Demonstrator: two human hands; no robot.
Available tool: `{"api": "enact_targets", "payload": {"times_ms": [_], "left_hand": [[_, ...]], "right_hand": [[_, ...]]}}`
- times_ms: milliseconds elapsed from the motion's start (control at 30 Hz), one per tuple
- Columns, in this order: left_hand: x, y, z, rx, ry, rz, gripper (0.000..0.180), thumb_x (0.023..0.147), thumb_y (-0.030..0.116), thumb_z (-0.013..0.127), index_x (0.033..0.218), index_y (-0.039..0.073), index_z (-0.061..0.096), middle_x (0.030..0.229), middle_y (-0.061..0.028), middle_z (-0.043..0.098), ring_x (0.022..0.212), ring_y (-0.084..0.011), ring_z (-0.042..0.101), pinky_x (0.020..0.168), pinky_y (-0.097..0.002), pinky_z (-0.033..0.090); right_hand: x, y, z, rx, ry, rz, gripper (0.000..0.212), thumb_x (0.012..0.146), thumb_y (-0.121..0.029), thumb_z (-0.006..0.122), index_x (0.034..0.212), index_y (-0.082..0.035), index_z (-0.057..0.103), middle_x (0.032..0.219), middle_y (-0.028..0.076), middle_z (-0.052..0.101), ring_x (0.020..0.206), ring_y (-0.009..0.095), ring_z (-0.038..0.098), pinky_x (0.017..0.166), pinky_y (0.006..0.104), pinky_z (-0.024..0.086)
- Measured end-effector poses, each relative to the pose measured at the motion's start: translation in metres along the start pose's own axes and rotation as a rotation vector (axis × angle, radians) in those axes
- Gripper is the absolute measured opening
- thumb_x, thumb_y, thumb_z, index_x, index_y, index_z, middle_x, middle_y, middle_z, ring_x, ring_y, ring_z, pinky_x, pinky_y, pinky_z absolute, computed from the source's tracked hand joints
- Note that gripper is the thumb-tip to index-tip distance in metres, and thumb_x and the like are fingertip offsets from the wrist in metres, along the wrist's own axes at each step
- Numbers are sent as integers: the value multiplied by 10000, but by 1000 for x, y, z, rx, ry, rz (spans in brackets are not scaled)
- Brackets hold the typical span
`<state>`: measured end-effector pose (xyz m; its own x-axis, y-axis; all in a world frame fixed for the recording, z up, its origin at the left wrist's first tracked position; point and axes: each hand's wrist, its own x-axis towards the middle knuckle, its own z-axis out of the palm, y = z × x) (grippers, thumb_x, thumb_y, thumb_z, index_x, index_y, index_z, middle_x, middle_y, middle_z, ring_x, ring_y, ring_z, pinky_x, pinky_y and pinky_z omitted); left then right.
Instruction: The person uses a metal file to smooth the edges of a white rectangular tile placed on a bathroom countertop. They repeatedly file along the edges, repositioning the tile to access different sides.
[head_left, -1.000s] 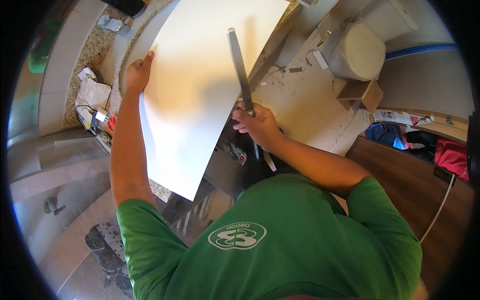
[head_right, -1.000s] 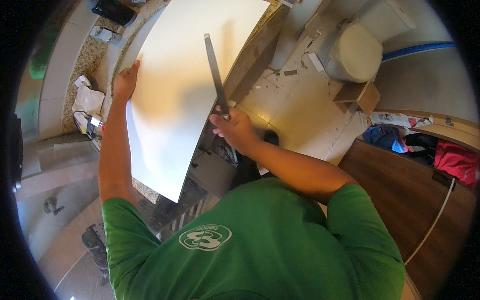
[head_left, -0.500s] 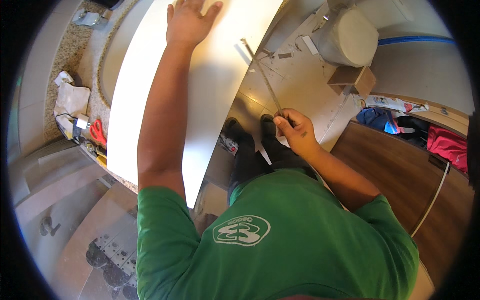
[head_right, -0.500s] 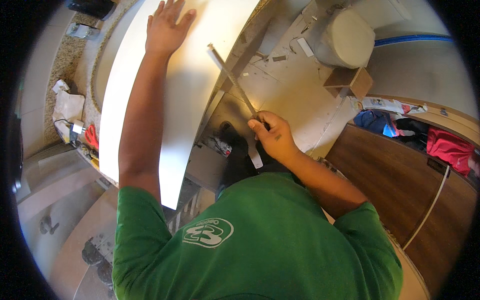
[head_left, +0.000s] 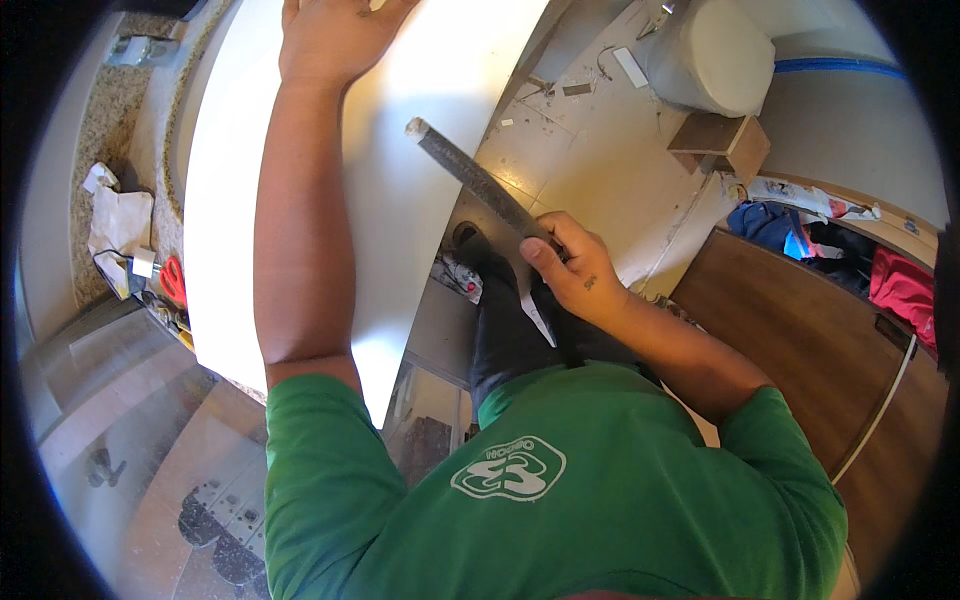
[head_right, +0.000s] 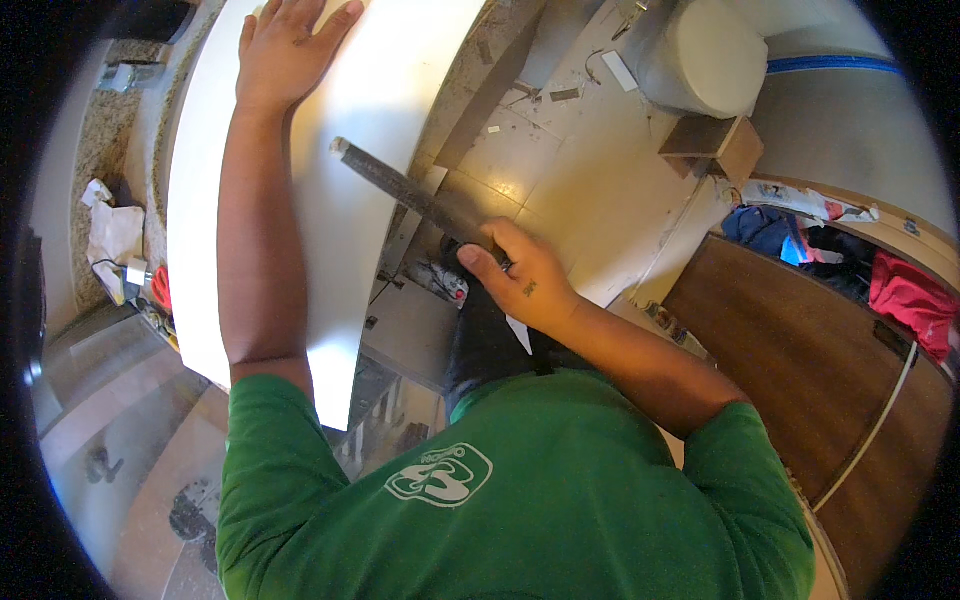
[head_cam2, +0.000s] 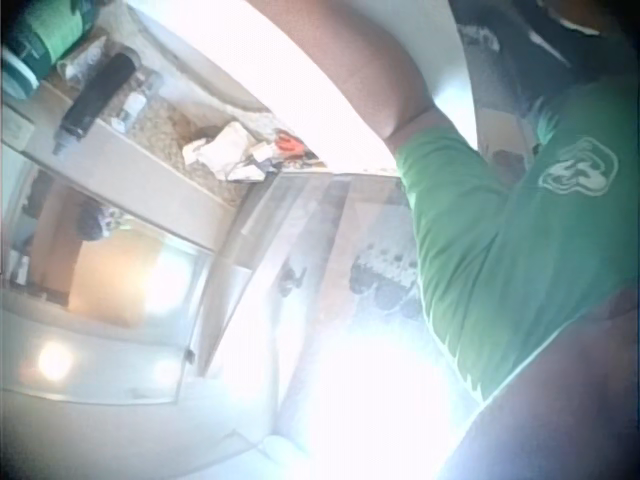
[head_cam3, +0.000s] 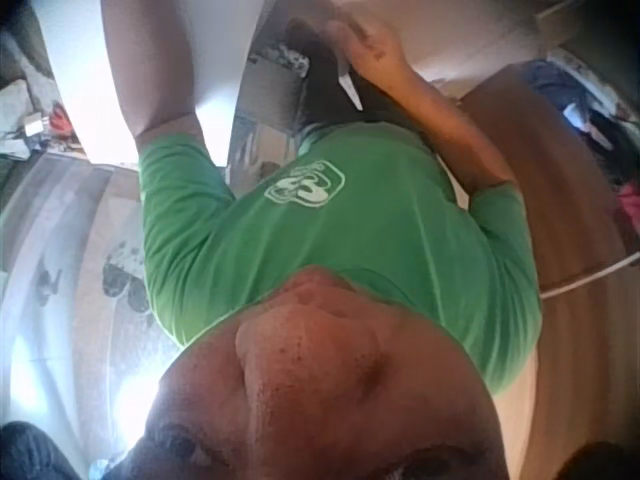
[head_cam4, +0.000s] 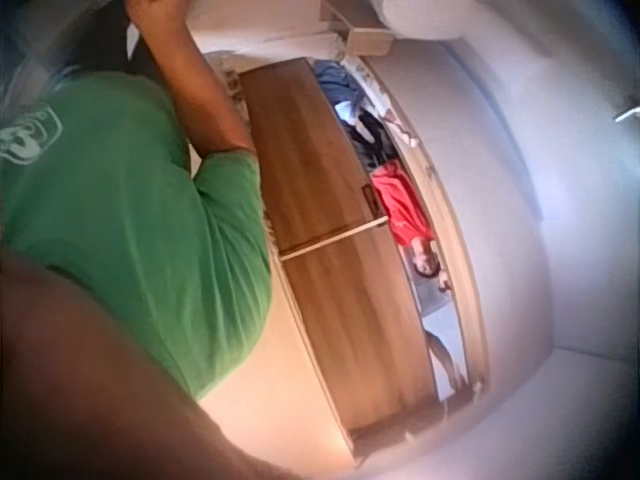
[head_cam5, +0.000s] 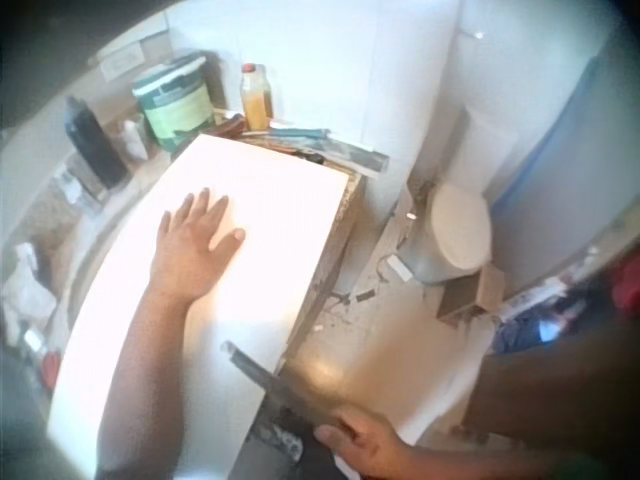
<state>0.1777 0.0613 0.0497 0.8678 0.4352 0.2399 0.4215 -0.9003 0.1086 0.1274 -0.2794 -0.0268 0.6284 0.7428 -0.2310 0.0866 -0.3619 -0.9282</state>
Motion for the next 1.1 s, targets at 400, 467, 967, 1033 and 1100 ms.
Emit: {"api": "enact_targets", "payload": {"times_ms": [400,467,967,1033,1100], "left_hand": [[14,-25,16,-112,-78,-2,712,1004,529,568,1540,69,481,1628,-218,390,1548,-370,296,1266,-523,196],[12,-38,11,-120,-176,16,740,987,529,597,1548,64,468,1636,-215,379,1556,-368,278,1267,-528,194],[-43,-86,8,116,53,253,773,925,624,665,1547,193,507,1613,-150,448,1521,-404,348,1241,-564,247],[-43,-84,7,49,49,242,761,921,597,688,1530,171,525,1598,-154,468,1507,-403,374,1239,-532,276],[-43,-83,8,7,50,246,753,920,577,702,1520,155,536,1589,-157,479,1500,-404,385,1240,-502,292]], "right_hand": [[-2,-3,8,113,-84,20,421,1061,-432,567,979,-19,576,749,202,599,683,380,642,640,441,500],[-3,-5,7,93,-77,1,425,1064,-438,557,968,-24,573,742,206,588,691,397,626,644,451,487],[10,29,27,32,-23,-68,398,1042,-414,617,841,-76,553,629,178,550,580,407,608,519,480,445],[5,33,30,66,-39,-67,389,1035,-402,633,839,-76,554,625,173,548,572,403,601,517,480,445],[1,35,33,87,-17,-92,388,1033,-391,641,829,-73,553,619,171,545,565,406,588,520,476,446]]}}
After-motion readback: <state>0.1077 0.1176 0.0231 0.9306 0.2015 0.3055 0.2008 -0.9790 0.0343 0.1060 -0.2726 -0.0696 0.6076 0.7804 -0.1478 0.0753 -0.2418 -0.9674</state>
